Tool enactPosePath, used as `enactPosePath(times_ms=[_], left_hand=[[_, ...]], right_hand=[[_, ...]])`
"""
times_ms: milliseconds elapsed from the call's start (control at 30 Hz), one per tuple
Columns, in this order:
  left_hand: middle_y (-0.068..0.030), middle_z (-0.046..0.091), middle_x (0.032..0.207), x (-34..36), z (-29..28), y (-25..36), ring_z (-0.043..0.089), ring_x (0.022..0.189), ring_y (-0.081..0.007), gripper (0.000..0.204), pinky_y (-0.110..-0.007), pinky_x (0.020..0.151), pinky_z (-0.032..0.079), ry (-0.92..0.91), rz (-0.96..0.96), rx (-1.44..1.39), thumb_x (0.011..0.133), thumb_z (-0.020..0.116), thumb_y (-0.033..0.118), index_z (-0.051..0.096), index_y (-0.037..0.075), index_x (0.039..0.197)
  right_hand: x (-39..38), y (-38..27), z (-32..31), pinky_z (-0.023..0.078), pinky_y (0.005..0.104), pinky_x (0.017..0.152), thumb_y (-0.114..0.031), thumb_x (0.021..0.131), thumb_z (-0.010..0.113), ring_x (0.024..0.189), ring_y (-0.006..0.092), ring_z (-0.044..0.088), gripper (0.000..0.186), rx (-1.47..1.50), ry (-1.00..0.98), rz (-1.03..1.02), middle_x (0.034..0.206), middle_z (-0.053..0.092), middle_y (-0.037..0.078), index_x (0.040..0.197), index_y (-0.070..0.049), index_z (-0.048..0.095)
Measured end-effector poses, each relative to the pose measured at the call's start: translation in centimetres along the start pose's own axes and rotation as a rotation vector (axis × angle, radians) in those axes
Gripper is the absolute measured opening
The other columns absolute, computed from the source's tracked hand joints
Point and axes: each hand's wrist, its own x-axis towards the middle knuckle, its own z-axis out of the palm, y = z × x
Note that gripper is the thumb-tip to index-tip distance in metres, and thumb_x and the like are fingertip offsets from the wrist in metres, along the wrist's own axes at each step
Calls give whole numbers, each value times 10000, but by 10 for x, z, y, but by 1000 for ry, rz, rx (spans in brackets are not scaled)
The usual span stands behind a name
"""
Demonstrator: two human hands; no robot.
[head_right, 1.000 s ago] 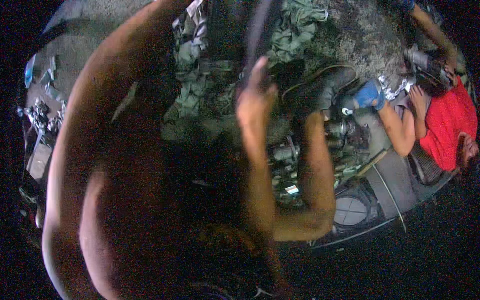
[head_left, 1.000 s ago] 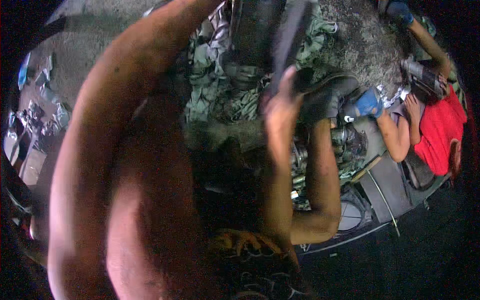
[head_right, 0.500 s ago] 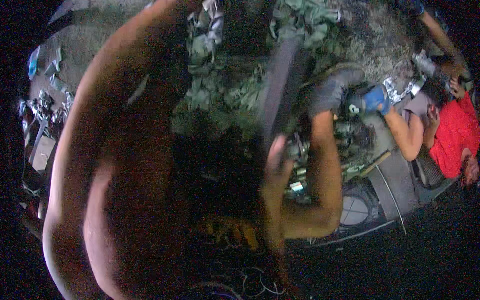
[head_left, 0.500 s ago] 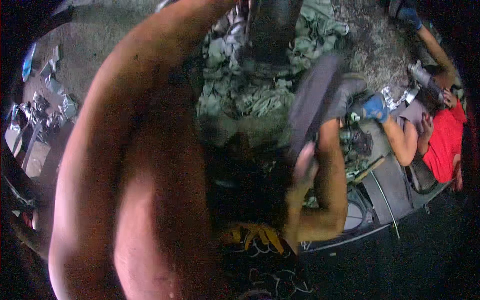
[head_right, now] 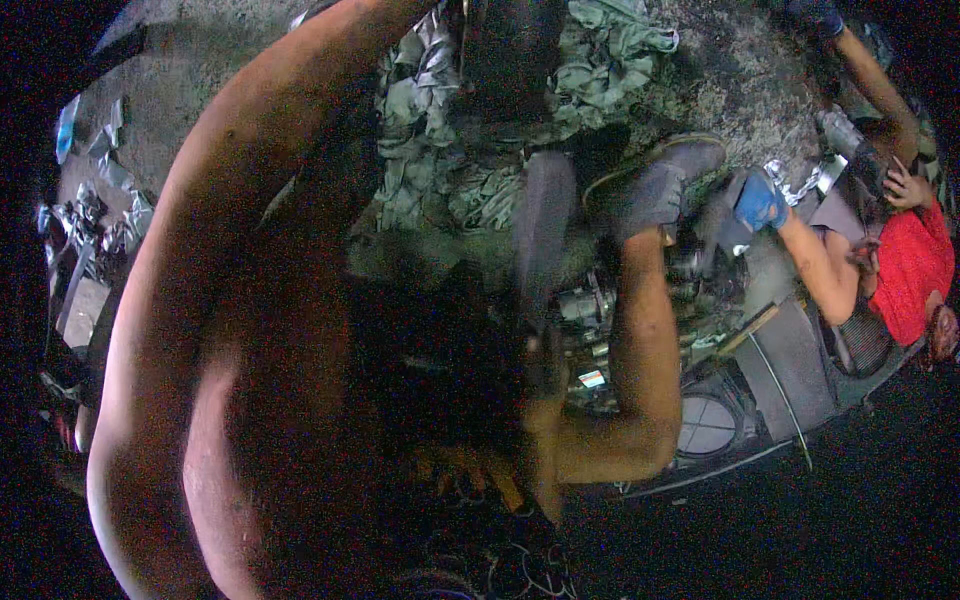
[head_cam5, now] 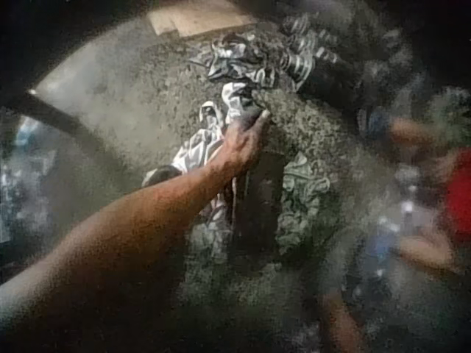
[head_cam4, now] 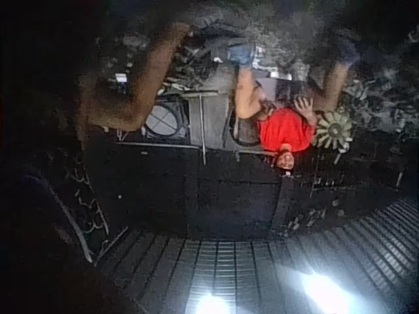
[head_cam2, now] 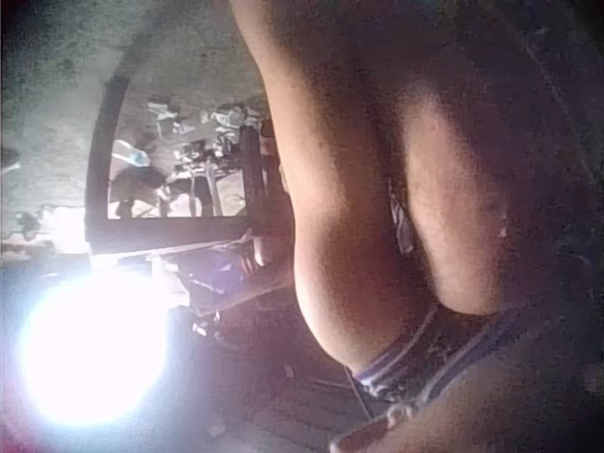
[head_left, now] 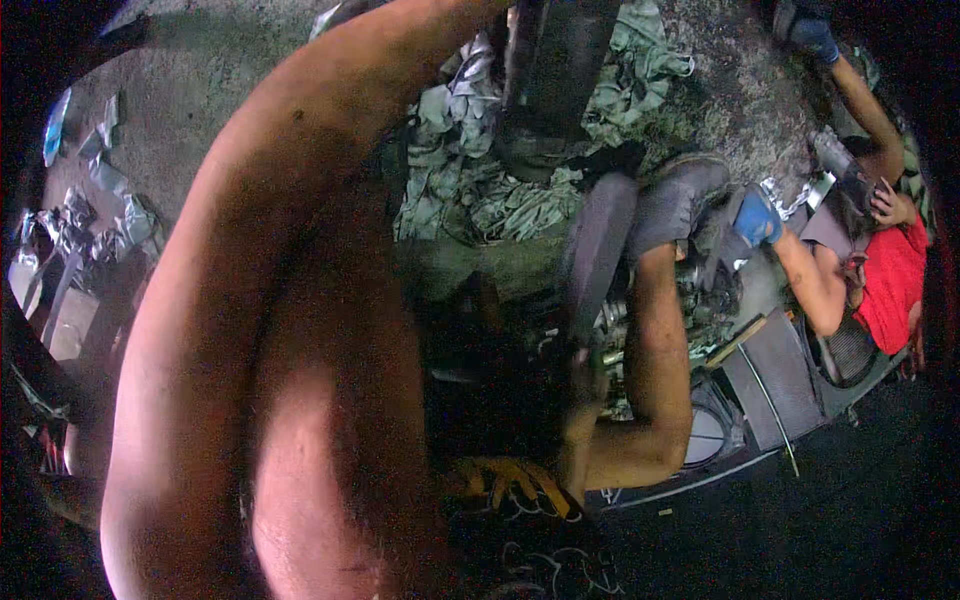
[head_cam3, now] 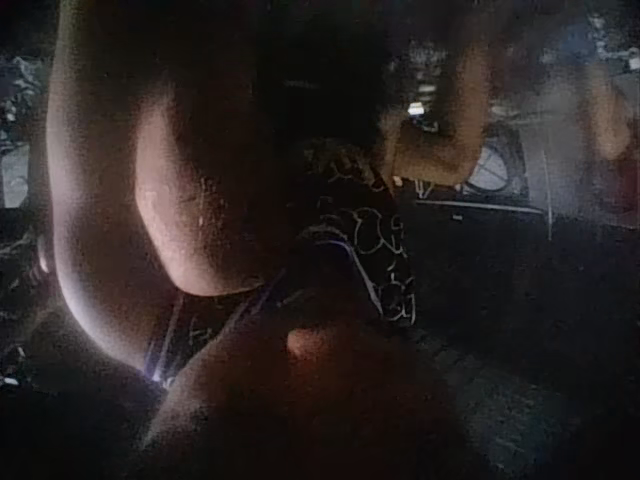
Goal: The person wipes an automotive starter motor with a cloth and scrubs it with a brush.
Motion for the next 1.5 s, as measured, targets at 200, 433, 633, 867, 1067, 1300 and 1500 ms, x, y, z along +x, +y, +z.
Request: enactPosePath(times_ms=[200, 433, 633, 867, 1067, 1300, 1500], left_hand=[[-201, 599, 892, -6, 4, 5, 544, 816, -324, 393, -380, 756, 414, -8, -174, -13, 924, 492, 367, 562, -16, 980], [-190, 589, 934, 0, -16, 10, 543, 868, -333, 389, -370, 787, 416, -168, -111, -121, 929, 490, 350, 538, -23, 1025], [-242, 572, 1071, -13, -14, -24, 526, 1039, -388, 414, -419, 878, 405, -62, -50, 75, 935, 467, 318, 512, 11, 1210], [-206, 613, 1019, -9, -4, -13, 597, 906, -307, 327, -339, 782, 459, 80, 47, -44, 924, 512, 253, 590, -6, 1107], [-210, 608, 953, -4, -9, 15, 563, 888, -315, 398, -360, 793, 423, -165, -199, -37, 937, 478, 328, 558, -24, 1103], [-197, 583, 894, 3, -16, 11, 548, 839, -281, 330, -360, 780, 424, -162, -130, 26, 939, 485, 308, 543, -12, 992], [-134, 561, 819, -4, -13, 7, 505, 777, -238, 334, -359, 739, 428, -133, -62, -62, 954, 461, 320, 539, -3, 982]], right_hand=[[-57, 108, -10, 444, 294, 506, -465, 948, 405, 610, 197, 566, 452, -847, -101, -622, 768, 579, 118, 1106, -56, 514], [-130, 39, -6, 403, 247, 477, -482, 944, 421, 530, 122, 505, 431, -221, 111, -42, 637, 534, 16, 1033, -89, 573], [-57, 133, -34, 439, 248, 546, -429, 946, 436, 615, 137, 531, 404, -1312, -287, -766, 775, 560, 61, 1101, -73, 546], [-94, 105, 8, 433, 388, 915, -271, 938, 455, 1020, 296, 542, 427, -952, -384, -467, 1170, 525, 198, 1265, 5, 454], [-48, 7, 29, 405, 381, 829, -304, 929, 455, 943, 268, 517, 417, -415, -218, 33, 1092, 507, 167, 1202, 10, 475], [15, -8, 6, 387, 344, 636, -409, 910, 479, 747, 203, 494, 452, -59, -38, -143, 893, 499, 100, 1089, 3, 528], [-44, 113, -8, 371, 312, 471, -499, 893, 500, 580, 147, 475, 511, -663, -93, -668, 721, 493, 41, 992, -3, 573]])
